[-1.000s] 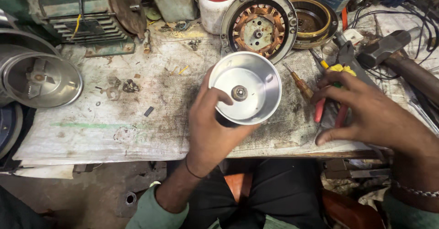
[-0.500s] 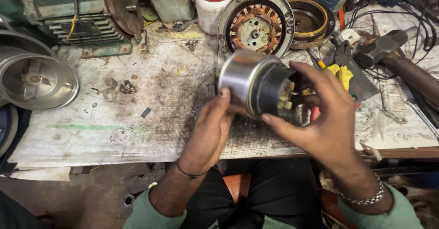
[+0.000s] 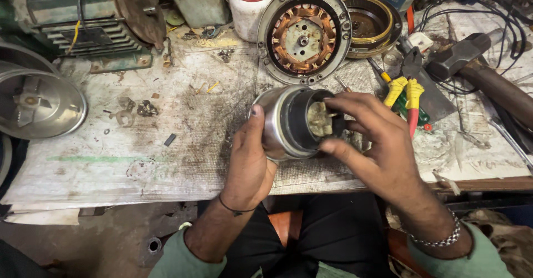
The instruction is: The person repairs a stainless steel mixer jar at a cluttered workbench. They remove a red plastic cover from a motor part, fit a black coupler into the jar base, press and seat the coupler by hand, then use pliers and a screwdriver to tighten and adjust the central fastener inside the jar.
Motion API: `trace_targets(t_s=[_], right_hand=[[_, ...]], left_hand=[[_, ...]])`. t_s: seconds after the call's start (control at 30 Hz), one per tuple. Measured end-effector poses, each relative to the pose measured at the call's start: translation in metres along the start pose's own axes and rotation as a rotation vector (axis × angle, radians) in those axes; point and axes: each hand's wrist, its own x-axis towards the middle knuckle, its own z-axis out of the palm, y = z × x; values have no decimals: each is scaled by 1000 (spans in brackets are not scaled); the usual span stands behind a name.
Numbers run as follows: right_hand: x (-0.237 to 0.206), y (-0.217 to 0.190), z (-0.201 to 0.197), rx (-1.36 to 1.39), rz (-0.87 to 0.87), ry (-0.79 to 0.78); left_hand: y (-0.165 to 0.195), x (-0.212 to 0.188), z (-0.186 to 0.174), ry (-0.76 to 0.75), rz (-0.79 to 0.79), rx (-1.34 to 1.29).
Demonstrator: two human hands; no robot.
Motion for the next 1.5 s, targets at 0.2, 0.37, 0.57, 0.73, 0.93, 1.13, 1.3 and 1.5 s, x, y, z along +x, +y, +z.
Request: trace_targets(t_s=[0.2, 0.37, 0.57, 0.73, 0.93, 1.13, 1.3, 1.5], right_hand=[[0, 1, -2, 31, 15, 9], [-5, -2, -1, -117, -39, 75], [-9, -4, 1, -400, -173, 204], [-16, 9, 1, -384, -190, 194], [-16, 39, 7, 121, 263, 49], [-21, 42, 26, 761, 296, 68], [-32, 41, 39, 1191, 554, 140], [-37, 58, 38, 1458, 490, 253]], left_hand=[[-8, 0, -8, 73, 13, 49], [-18, -2, -11, 101, 67, 79], [-25, -20, -9, -13, 232, 184], [-21, -27, -3, 11, 223, 307], [-7, -40, 15, -26, 453, 860], [22, -32, 17, -285, 866, 1300], [33, -32, 16, -221, 1167, 1601], [12, -27, 14, -187, 271, 586]])
